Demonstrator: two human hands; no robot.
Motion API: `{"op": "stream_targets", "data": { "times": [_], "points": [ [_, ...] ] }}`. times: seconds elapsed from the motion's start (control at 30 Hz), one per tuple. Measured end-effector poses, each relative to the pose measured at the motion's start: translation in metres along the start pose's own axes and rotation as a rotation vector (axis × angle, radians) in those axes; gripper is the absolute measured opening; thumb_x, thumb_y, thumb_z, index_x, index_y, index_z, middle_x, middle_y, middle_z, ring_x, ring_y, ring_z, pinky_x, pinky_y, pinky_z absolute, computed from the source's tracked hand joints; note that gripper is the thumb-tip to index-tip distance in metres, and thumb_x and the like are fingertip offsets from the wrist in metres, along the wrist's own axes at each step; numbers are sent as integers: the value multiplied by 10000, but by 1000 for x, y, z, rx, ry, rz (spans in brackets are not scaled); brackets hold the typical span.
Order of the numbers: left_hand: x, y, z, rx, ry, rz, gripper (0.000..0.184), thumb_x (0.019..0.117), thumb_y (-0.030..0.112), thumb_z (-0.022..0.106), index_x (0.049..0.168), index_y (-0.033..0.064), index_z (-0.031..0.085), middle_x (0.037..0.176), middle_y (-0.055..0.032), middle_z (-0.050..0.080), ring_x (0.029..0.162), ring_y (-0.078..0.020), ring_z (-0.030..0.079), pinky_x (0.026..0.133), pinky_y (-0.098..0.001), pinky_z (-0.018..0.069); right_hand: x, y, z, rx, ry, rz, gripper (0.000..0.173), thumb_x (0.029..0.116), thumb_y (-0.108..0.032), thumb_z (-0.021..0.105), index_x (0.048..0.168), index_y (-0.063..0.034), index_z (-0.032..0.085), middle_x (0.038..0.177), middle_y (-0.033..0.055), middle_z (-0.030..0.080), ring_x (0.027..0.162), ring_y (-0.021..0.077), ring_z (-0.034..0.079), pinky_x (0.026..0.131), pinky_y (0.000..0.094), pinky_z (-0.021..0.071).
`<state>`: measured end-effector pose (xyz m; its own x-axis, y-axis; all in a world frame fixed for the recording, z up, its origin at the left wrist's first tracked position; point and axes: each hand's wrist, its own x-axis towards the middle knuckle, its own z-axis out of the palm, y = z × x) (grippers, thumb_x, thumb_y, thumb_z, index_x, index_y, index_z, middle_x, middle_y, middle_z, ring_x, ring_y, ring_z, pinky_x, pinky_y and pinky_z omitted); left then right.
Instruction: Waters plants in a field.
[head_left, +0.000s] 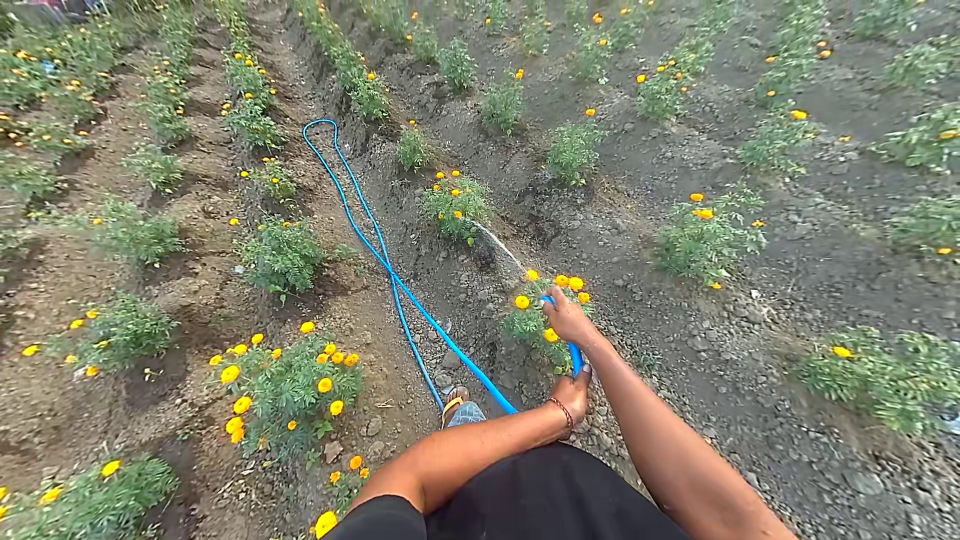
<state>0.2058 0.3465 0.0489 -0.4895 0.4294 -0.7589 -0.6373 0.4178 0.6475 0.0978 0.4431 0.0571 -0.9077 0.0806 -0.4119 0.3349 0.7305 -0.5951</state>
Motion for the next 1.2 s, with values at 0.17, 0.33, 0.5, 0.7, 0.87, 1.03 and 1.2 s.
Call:
{"op": "stream_targets", "data": {
  "times": [0.17,0.33,0.5,0.7,0.87,1.03,1.2],
  "points": [
    [-1,0,0,9,9,21,601,1114,533,214,985,48,546,706,-10,450,544,-138,434,543,-304,413,-3,-1,-2,15,27,-26,368,1122,-233,390,1433,-57,474,1112,231,665,995,367,677,898,536,523],
    [2,-1,0,12,-4,19,591,1111,541,209,961,65,527,685,-3,437,527,-135,426,523,-298,404,-3,-1,-2,18,25,-28,368,1124,-233,387,1436,-56,470,1117,234,664,1005,369,677,906,534,522],
    [2,-1,1,-4,5,10,584,1112,539,218,962,66,525,671,2,434,517,-130,424,515,-291,400,-1,2,0,2,14,-24,360,1119,-219,393,1433,-63,474,1115,230,667,994,363,680,897,530,525],
    [2,0,2,-6,8,1,592,1109,545,223,972,59,531,679,-1,440,521,-130,428,521,-292,408,-1,4,-1,50,46,-29,361,1120,-216,393,1430,-50,477,1109,229,666,992,360,677,902,523,523],
    [2,-1,3,6,10,-10,588,1108,551,225,956,69,526,668,-1,439,516,-131,430,514,-289,405,0,10,0,33,40,37,371,1120,-218,394,1445,-51,461,1144,233,667,1039,367,676,923,529,520],
    [0,-1,6,25,1,-45,600,1109,550,211,960,65,531,673,1,439,519,-130,427,516,-286,399,-5,14,2,6,-5,94,358,1118,-222,398,1428,-56,468,1161,240,661,1062,374,674,935,536,517],
    [2,-3,8,31,-14,-62,598,1110,549,211,976,63,533,680,-1,443,509,-126,421,502,-281,394,-5,18,5,17,-18,110,356,1118,-208,400,1431,-55,470,1170,241,653,1053,375,670,917,539,521]
  ]
}}
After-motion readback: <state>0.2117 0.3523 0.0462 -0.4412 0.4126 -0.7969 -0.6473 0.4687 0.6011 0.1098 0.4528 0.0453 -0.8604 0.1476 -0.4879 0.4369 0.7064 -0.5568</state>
